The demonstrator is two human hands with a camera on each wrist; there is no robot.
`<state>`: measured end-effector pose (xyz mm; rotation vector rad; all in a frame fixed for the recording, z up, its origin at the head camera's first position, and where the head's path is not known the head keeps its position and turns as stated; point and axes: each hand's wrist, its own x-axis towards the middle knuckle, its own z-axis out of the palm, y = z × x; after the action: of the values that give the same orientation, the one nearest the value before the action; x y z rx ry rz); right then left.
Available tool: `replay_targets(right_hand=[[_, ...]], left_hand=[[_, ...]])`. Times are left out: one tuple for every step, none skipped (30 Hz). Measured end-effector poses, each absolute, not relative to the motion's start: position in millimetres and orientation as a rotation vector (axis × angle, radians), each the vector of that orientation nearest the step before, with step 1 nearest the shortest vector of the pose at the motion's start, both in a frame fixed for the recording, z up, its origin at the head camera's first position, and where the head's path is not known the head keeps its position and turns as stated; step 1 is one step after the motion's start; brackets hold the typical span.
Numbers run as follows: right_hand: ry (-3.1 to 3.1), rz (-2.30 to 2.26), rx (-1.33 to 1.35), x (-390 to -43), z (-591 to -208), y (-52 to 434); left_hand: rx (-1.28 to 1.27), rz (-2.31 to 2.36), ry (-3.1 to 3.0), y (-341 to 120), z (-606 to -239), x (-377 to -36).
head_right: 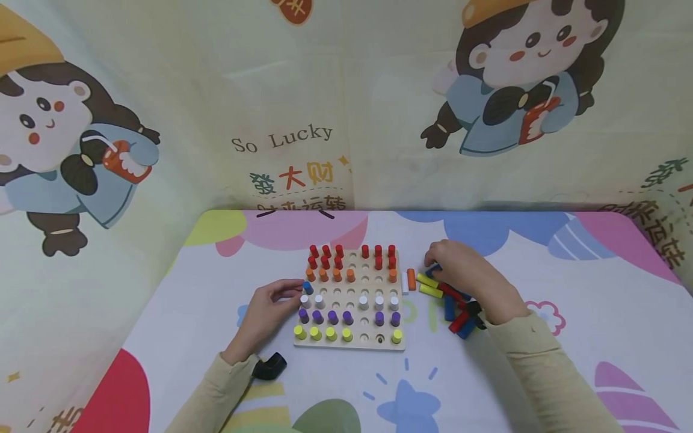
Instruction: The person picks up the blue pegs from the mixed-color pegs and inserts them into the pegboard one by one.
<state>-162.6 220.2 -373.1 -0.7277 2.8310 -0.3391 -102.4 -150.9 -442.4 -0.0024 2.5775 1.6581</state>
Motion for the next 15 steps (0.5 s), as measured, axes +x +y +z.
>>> replay_targets(right_hand=[[2.829, -0.333, -0.722, -163.0, -373.5, 220.1], [2.825, -0.326, -0.721, -163.5, -374.0, 220.1], [2.822, -0.322, -0.72, -164.1, -374.6, 220.1], [2.818, -0.318, -0.724, -164.8, -375.1, 220.1], [2.815, -0.314, -0.724, -165.4, -375.8, 220.3], [2.812, -0.308, -0.733, -166.0, -376.2, 220.5], [2.809, -0.299, -0.744, -166.8, -376.8, 221.0], [2.805, -0.289, -0.753, -167.4, -377.2, 221.2], [2.799, -0.28, -0.758, -168.0, -377.4, 221.2], [2.797, -0.27, -0.767, -168.4, -377.7, 221.4], [2.798, -0.257, -0.774, -168.7, -378.3, 221.4], [2.797, -0.245, -0.785, -169.1, -378.6, 221.3], [2.796, -0.237, -0.791, -169.5, -379.1, 221.1], [2.794, -0.231, -0.798, -169.9, -379.5, 221.0], [2.793, -0.226, -0.805, -170.4, -379.9, 221.0]], left_hand=[[0.001, 1.662, 2.578, -150.9, -442.7, -102.5], [0.002, 1.666, 2.577, -151.0, -443.3, -102.7], [0.003, 1.667, 2.577, -151.0, -443.7, -102.8], [0.001, 1.665, 2.578, -151.1, -443.6, -102.8], [-0.002, 1.666, 2.575, -151.2, -443.4, -102.7], [-0.003, 1.667, 2.575, -151.1, -443.1, -102.4], [-0.008, 1.67, 2.57, -151.1, -442.8, -102.2], [-0.003, 1.678, 2.567, -151.3, -442.8, -102.3], [0.002, 1.682, 2.566, -151.2, -442.3, -101.9], [0.005, 1.685, 2.564, -151.2, -441.8, -101.7], [0.009, 1.692, 2.561, -151.2, -441.7, -101.7], [0.014, 1.696, 2.56, -151.2, -441.6, -101.7], [0.017, 1.699, 2.56, -151.3, -441.5, -101.8], [0.017, 1.7, 2.56, -151.2, -441.4, -101.8], [0.015, 1.695, 2.56, -151.1, -441.0, -101.7]])
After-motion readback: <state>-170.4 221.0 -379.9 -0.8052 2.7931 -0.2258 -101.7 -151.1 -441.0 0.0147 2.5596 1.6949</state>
